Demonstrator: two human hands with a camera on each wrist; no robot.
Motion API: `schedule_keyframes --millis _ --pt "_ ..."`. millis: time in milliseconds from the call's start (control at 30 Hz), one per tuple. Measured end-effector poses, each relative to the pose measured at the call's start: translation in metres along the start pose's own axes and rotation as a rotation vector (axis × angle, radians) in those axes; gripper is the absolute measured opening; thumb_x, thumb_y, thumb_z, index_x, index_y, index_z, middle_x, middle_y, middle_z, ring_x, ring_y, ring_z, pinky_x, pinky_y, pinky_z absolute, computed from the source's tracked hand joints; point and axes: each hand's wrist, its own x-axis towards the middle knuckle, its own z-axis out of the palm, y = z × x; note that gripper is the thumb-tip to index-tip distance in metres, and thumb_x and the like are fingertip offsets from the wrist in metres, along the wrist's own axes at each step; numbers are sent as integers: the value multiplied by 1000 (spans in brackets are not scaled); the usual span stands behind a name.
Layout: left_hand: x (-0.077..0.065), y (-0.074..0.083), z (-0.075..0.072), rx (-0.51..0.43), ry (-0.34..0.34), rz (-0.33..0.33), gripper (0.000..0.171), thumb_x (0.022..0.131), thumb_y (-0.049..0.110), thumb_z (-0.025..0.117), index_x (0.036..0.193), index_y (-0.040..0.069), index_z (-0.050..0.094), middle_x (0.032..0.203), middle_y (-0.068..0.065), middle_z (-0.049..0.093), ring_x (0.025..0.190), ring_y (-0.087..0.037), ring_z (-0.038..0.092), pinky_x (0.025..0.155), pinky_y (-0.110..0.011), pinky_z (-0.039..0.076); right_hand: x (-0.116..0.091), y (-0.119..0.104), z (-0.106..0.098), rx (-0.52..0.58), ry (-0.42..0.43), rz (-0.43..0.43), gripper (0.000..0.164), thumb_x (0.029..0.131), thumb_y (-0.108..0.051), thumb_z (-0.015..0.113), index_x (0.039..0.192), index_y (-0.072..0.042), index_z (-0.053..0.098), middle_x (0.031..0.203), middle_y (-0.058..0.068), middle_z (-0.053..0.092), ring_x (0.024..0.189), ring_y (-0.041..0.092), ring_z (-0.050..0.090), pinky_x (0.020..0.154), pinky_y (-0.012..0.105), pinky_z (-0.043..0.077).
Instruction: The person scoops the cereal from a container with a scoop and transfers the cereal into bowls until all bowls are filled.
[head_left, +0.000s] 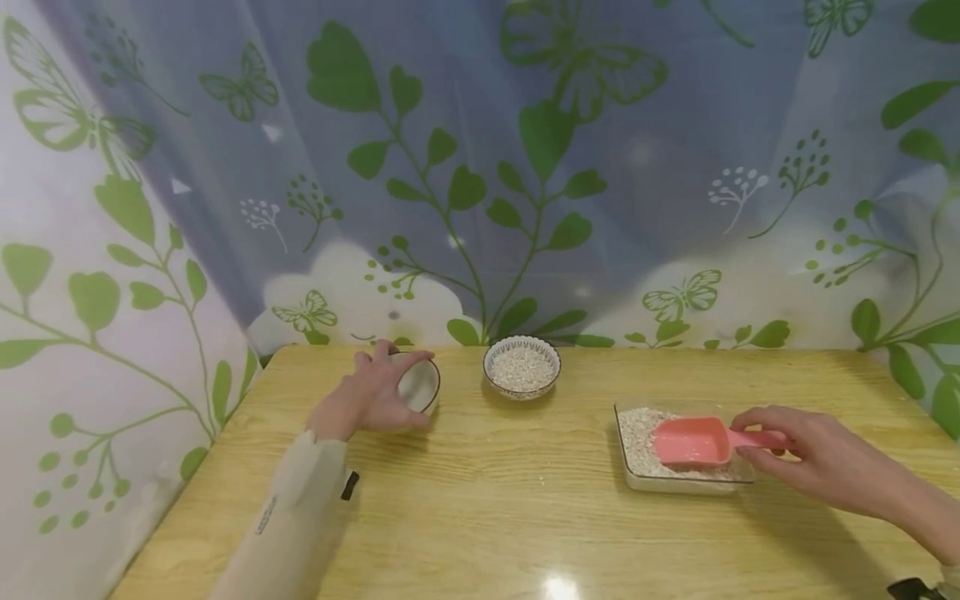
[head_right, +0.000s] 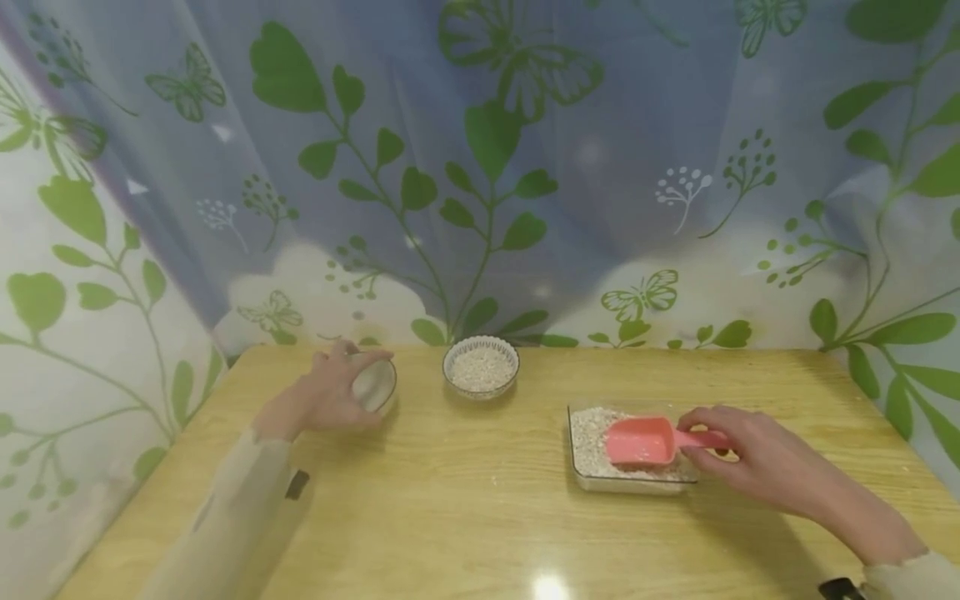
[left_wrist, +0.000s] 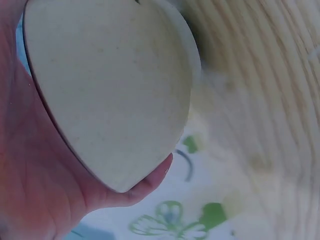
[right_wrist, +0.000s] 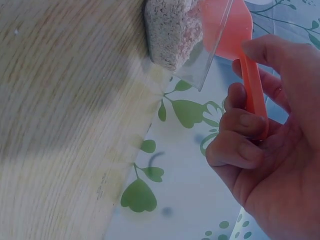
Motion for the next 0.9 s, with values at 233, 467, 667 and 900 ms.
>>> schedule_keyframes --millis 233,467,667,900 --pt "-21 34 -2 5 24 141 99 65 54 81 155 41 41 157 -18 32 126 -49 42 78 -67 50 0 -1 -4 -22 -5 2 29 87 -17 81 115 -14 71 109 5 76 85 18 74 61 24 55" --pt "-36 70 9 28 28 261 96 61 54 80 150 43 46 151 -16 40 121 -45 46 78 -61 52 1 -2 -10 -64 -10 -8 29 87 -18 82 114 -15 71 105 0 75 79 5 68 59 24 51" --pt "-40 90 19 29 -4 317 96 61 53 80 150 43 45 154 -16 38 126 -45 45 81 -63 51 3 -2 -19 -110 -11 -17 30 85 -17 82 113 -15 71 105 1 76 76 9 70 59 24 52" --pt "-36 105 31 30 -10 348 93 62 52 79 149 43 46 155 -14 36 123 -41 45 82 -58 50 8 -3 -28 -156 9 -37 28 84 -17 83 110 -16 72 102 1 76 70 7 68 56 23 49"
